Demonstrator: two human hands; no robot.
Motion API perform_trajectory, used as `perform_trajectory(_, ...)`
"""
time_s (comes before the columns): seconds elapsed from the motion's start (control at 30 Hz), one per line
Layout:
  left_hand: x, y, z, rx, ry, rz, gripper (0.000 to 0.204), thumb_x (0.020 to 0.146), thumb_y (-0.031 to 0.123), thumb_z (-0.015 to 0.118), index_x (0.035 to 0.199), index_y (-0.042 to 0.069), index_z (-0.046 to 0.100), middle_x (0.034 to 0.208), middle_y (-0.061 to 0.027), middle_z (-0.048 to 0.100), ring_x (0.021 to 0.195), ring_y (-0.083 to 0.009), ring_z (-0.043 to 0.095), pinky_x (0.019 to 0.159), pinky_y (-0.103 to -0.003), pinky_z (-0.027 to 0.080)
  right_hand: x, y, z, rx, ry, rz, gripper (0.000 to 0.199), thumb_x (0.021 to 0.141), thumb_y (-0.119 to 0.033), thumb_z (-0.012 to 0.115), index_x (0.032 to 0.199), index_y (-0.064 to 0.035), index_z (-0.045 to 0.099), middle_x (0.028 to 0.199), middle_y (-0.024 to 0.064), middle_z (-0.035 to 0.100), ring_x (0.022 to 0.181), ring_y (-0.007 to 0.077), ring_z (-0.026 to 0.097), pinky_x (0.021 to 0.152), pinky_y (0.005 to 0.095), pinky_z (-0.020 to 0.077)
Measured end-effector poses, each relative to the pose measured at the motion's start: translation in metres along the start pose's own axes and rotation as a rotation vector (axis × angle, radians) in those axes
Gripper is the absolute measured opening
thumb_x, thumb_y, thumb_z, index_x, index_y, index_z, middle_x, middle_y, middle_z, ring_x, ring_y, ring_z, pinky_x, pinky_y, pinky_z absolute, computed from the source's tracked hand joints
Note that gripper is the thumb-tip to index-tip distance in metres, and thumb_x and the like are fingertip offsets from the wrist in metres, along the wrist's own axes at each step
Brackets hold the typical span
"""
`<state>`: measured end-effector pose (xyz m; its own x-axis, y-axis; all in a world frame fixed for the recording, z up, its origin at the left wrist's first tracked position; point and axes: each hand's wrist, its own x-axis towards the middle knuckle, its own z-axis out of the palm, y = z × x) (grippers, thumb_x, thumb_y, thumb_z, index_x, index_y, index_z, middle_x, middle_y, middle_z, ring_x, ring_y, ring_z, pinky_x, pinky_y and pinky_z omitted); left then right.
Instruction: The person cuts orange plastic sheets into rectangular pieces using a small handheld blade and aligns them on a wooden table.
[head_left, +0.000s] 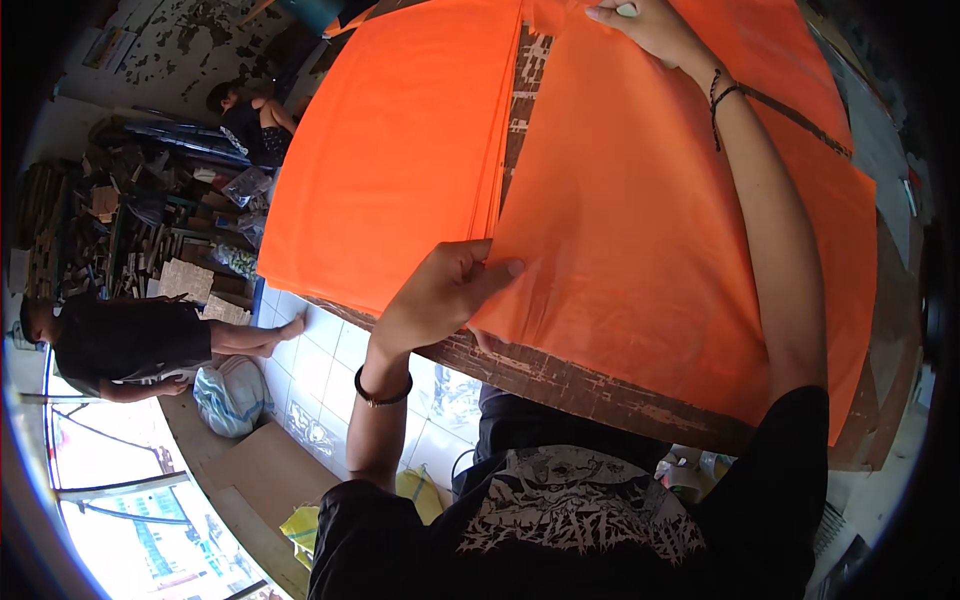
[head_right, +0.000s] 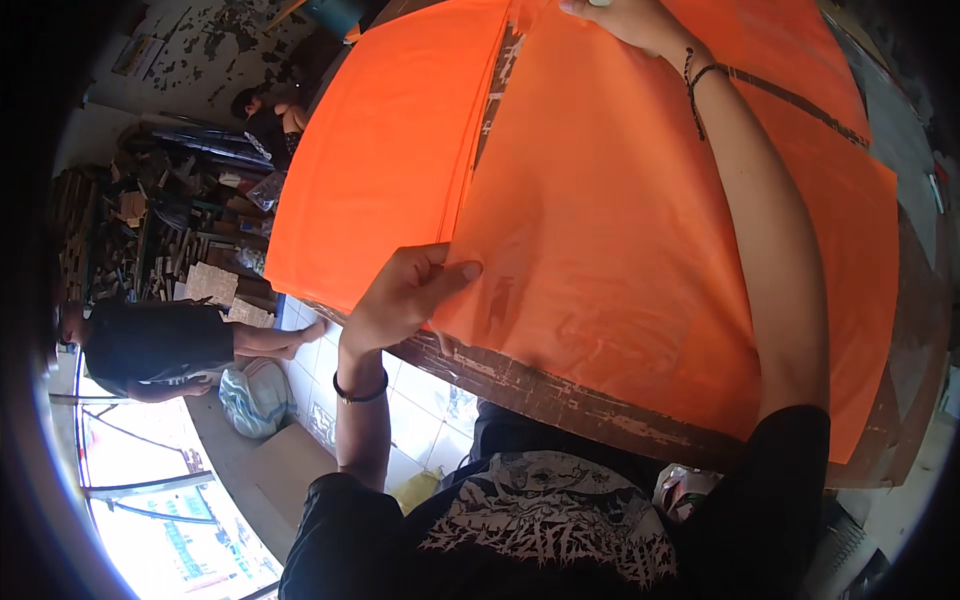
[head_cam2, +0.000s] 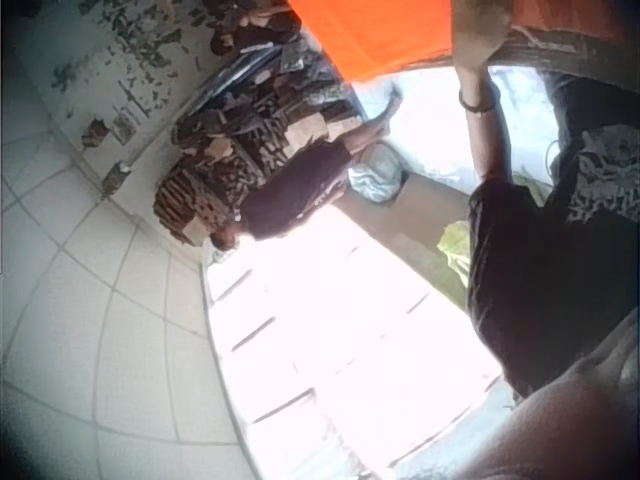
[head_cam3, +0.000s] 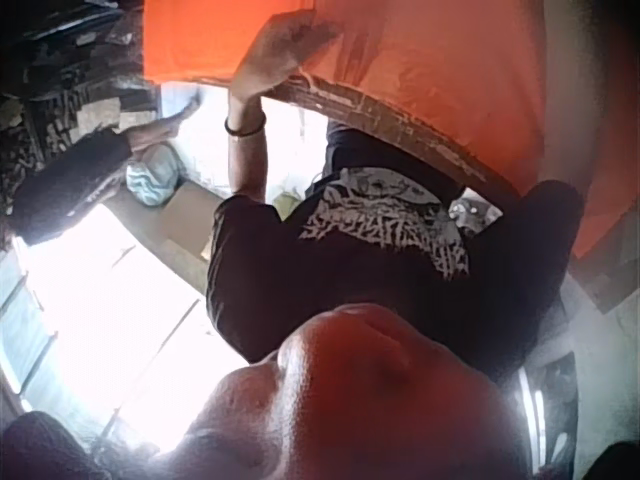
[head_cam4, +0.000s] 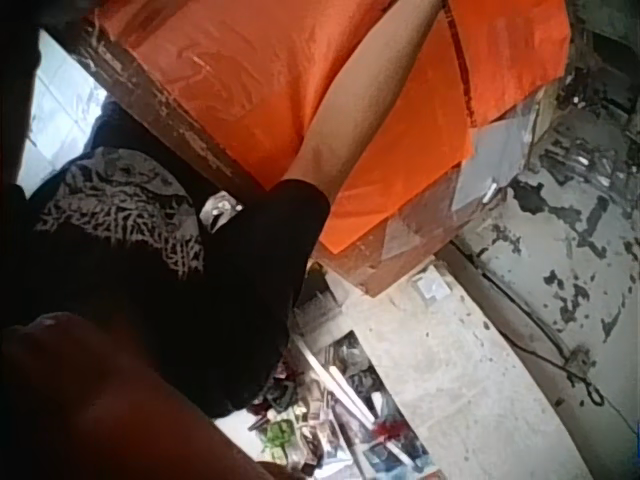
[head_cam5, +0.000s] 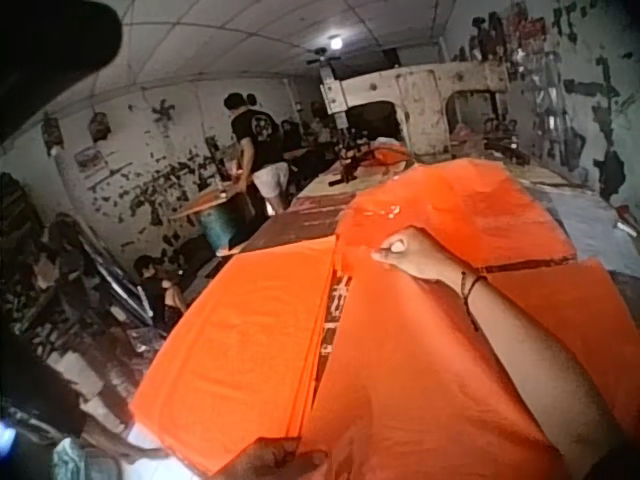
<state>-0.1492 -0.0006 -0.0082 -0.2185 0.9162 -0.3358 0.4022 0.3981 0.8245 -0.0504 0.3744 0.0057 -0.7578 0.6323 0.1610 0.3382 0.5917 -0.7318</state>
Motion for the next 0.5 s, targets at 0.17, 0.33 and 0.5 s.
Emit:
perform_trajectory(0.17, -0.021, 0.016, 0.020, -0.357, 0.015, -0.051, 0.025, 0.098, 0.018, 0.053, 0.094, -0.006, 0.053, 0.059, -0.0071, 0.058, 0.045, -0.0162, 0.062, 0.038, -0.025, 0.049, -0.014, -0.013, 0.002, -0.097, -0.007, 0.083, 0.040, 0.089, -0.042, 0.062, 0.096, -0.0031, 0.068, 0.061, -0.0004, 0.052, 0.049, 0.0079, 0.044, 0.045, 0.0272, 0.0381)
perform_trajectory(0.33, -0.046, 0.022, 0.032, -0.574, 0.048, -0.047, 0.021, 0.100, 0.013, 0.046, 0.105, -0.007, 0.048, 0.062, -0.0113, 0.061, 0.047, -0.0179, 0.063, 0.038, -0.025, 0.049, -0.007, -0.010, 0.015, -0.054, 0.017, -0.145, 0.038, 0.089, -0.042, 0.063, 0.095, -0.0054, 0.070, 0.058, 0.0001, 0.048, 0.046, 0.0088, 0.041, 0.041, 0.0288, 0.0344)
perform_trajectory(0.5, -0.058, 0.027, 0.059, -0.690, 0.011, -0.093, 0.018, 0.101, 0.012, 0.042, 0.105, -0.005, 0.046, 0.067, -0.0113, 0.061, 0.049, -0.0167, 0.062, 0.039, -0.026, 0.050, -0.007, -0.029, 0.008, -0.208, -0.169, -0.115, 0.038, 0.088, -0.042, 0.064, 0.096, -0.0052, 0.069, 0.063, 0.0000, 0.048, 0.054, 0.0106, 0.044, 0.050, 0.0304, 0.0379)
